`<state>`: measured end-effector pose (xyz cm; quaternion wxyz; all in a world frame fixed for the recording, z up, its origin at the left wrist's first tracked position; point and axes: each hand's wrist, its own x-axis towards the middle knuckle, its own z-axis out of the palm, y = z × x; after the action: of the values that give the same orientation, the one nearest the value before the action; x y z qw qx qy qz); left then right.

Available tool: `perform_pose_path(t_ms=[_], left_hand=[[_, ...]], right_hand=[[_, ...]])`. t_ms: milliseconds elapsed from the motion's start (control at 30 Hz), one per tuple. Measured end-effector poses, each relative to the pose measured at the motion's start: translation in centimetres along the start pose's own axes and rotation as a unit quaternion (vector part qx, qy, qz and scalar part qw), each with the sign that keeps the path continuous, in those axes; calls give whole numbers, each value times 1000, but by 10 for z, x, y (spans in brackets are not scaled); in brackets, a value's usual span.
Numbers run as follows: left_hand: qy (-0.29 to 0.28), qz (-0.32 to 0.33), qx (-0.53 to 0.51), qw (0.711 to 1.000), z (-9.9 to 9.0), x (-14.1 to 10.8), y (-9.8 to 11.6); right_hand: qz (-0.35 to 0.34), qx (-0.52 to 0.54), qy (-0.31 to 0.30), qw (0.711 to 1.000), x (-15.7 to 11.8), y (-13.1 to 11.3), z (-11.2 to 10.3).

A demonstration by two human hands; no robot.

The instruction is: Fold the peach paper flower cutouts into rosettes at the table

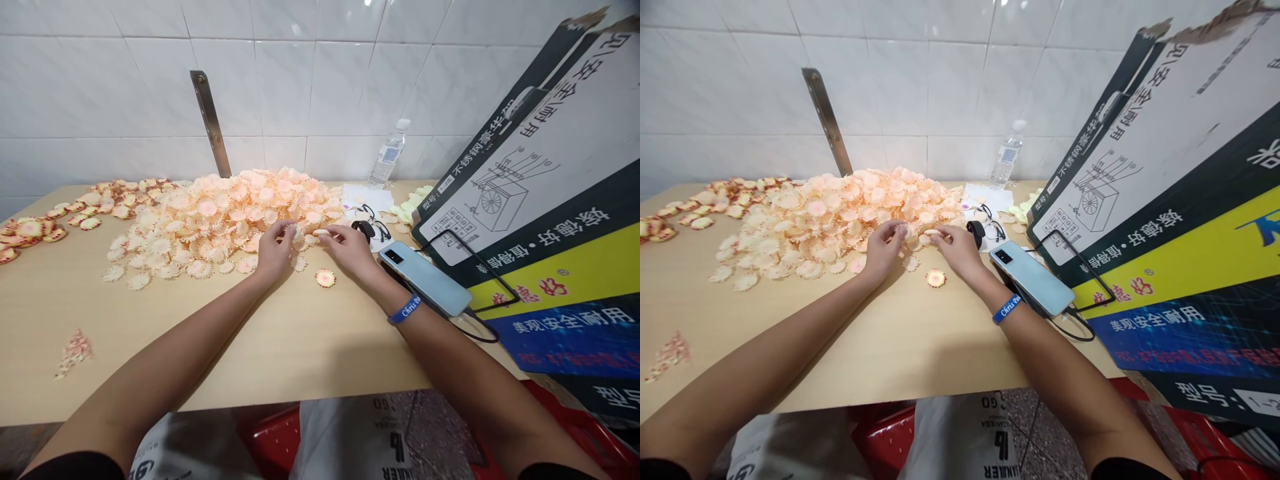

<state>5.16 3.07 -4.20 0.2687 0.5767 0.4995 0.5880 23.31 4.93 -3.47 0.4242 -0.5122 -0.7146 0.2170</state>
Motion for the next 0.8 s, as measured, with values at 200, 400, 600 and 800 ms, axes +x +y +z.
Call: perform_pose_path(t_ms=[200,400,600,800], left_hand=[[20,186,134,973,0,-5,1],[34,204,143,968,-2,-4,-1],[-4,180,106,978,-1,-8,2],[-168,22,32,985,6,-11,6]], right_hand=[[-17,-84,-37,996,-7,-16,-4],[9,-208,-243,947,-13,-22,-17],[34,-109,-252,961,-9,-12,-9],[-27,7,-44,999,-9,-11,2]])
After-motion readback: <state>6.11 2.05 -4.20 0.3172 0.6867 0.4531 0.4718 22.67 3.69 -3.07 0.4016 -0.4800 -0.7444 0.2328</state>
